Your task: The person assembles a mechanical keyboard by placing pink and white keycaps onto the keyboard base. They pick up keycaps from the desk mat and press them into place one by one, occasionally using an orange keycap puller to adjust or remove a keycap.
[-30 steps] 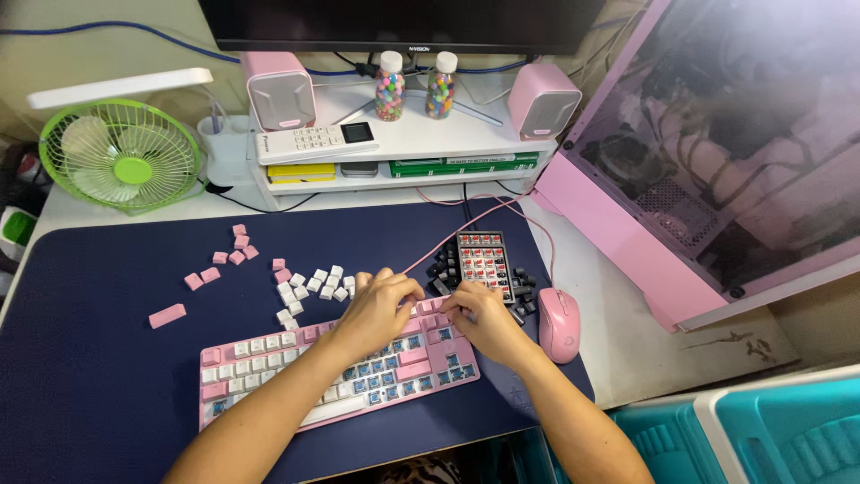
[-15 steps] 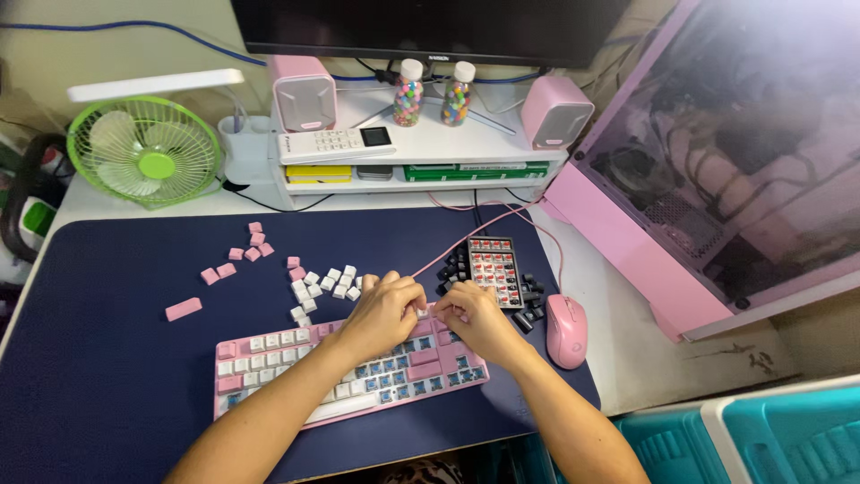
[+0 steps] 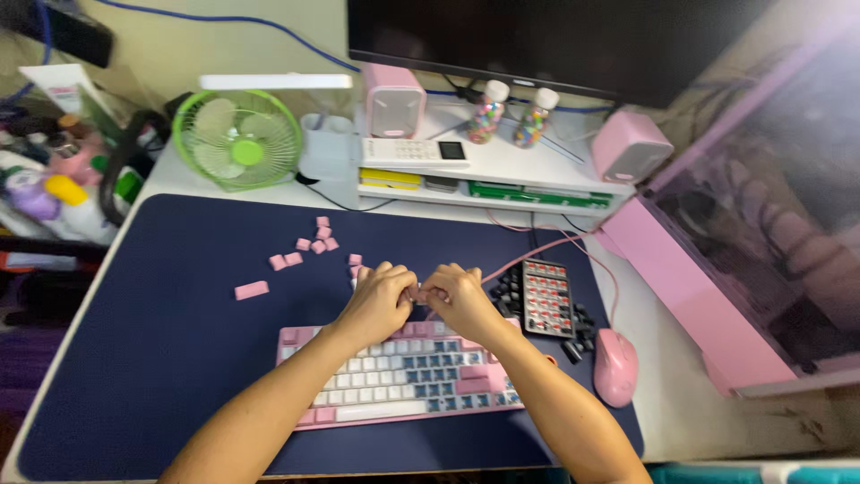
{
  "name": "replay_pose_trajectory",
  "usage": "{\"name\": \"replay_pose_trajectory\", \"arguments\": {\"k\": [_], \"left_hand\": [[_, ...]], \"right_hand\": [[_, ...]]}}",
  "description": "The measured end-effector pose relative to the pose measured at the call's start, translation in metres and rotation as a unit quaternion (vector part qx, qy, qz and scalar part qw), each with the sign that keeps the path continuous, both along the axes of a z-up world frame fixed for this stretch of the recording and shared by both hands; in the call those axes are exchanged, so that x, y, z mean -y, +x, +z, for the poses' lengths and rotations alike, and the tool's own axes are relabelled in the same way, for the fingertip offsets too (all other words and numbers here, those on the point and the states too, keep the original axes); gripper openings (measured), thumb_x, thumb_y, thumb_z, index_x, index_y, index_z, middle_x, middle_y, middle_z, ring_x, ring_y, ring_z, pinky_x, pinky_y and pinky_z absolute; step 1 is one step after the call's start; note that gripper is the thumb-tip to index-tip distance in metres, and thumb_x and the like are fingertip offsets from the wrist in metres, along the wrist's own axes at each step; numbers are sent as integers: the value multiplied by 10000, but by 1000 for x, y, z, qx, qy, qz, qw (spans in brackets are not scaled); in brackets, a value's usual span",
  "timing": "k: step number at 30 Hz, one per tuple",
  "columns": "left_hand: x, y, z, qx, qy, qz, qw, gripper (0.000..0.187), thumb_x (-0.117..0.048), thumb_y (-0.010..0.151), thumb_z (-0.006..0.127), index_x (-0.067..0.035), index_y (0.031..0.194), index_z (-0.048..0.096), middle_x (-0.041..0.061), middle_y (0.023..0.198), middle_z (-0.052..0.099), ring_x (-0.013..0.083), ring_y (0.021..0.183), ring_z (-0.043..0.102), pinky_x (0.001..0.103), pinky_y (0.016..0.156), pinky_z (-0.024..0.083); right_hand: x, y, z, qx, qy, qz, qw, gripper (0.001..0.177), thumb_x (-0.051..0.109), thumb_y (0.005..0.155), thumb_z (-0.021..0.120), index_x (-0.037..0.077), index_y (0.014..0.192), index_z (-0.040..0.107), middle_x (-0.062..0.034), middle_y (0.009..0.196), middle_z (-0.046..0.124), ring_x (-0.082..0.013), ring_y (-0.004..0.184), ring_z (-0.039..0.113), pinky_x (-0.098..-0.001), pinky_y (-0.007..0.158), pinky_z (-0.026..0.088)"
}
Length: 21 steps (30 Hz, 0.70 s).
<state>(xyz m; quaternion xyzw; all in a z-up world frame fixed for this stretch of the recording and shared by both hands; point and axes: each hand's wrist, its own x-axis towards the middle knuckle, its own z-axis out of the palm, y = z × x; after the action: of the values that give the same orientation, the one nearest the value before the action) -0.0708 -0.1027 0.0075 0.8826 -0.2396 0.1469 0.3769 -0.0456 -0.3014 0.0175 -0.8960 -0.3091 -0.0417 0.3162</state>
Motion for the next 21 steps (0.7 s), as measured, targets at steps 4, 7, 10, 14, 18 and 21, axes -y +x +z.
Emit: {"name": "replay_pose_trajectory", "arguments": {"k": [4, 7, 10, 14, 18, 21], "left_hand": [[-33, 7, -7, -17, 4, 35, 999, 99, -47, 787, 660, -89, 867, 701, 35, 875, 680, 276, 916, 599, 449, 806, 410], [-57, 17, -14, -20, 3, 68, 997, 128, -47, 788, 660, -89, 898, 712, 39, 869, 687, 276, 934, 609, 450, 815, 417], [-81, 27, -25, -6, -14, 116, 993, 103, -47, 852, 655, -95, 925, 710, 44, 898, 687, 285, 955, 613, 453, 811, 427], [-112, 36, -42, 33, -22, 175, 984, 206, 16, 829, 641, -100, 990, 697, 42, 966, 687, 295, 961, 607, 443, 833, 449], [-133, 43, -52, 35, -5, 209, 977, 256, 42, 822, 645, -108, 1023, 696, 35, 999, 685, 289, 992, 602, 436, 877, 451], [-136, 45, -53, 30, 9, 222, 975, 300, 45, 810, 645, -104, 1064, 705, 40, 1004, 678, 279, 1011, 597, 435, 904, 443]], "right_hand": [[-33, 18, -7, 27, -2, 26, 999, 98, 96, 811, 731, 106, 902, 765, -10, 838, 685, -221, 849, 615, -421, 796, 342], [-53, 31, -13, 32, -22, 26, 999, 118, 77, 817, 701, 108, 912, 763, -6, 875, 707, -221, 894, 629, -424, 815, 344], [-68, 44, -19, 22, -38, 20, 999, 130, 69, 857, 665, 98, 944, 758, -14, 918, 724, -227, 939, 641, -430, 833, 345], [-80, 56, -28, -2, -67, 8, 998, 162, 72, 907, 619, 71, 1011, 743, -53, 976, 724, -253, 985, 648, -443, 862, 341], [-83, 69, -35, -29, -75, 4, 997, 231, 41, 924, 560, 54, 1087, 723, -75, 1035, 723, -271, 1009, 660, -445, 859, 369], [-84, 75, -38, -31, -77, 5, 997, 246, 33, 920, 554, 48, 1105, 715, -84, 1046, 721, -281, 1016, 663, -444, 842, 397]]}}
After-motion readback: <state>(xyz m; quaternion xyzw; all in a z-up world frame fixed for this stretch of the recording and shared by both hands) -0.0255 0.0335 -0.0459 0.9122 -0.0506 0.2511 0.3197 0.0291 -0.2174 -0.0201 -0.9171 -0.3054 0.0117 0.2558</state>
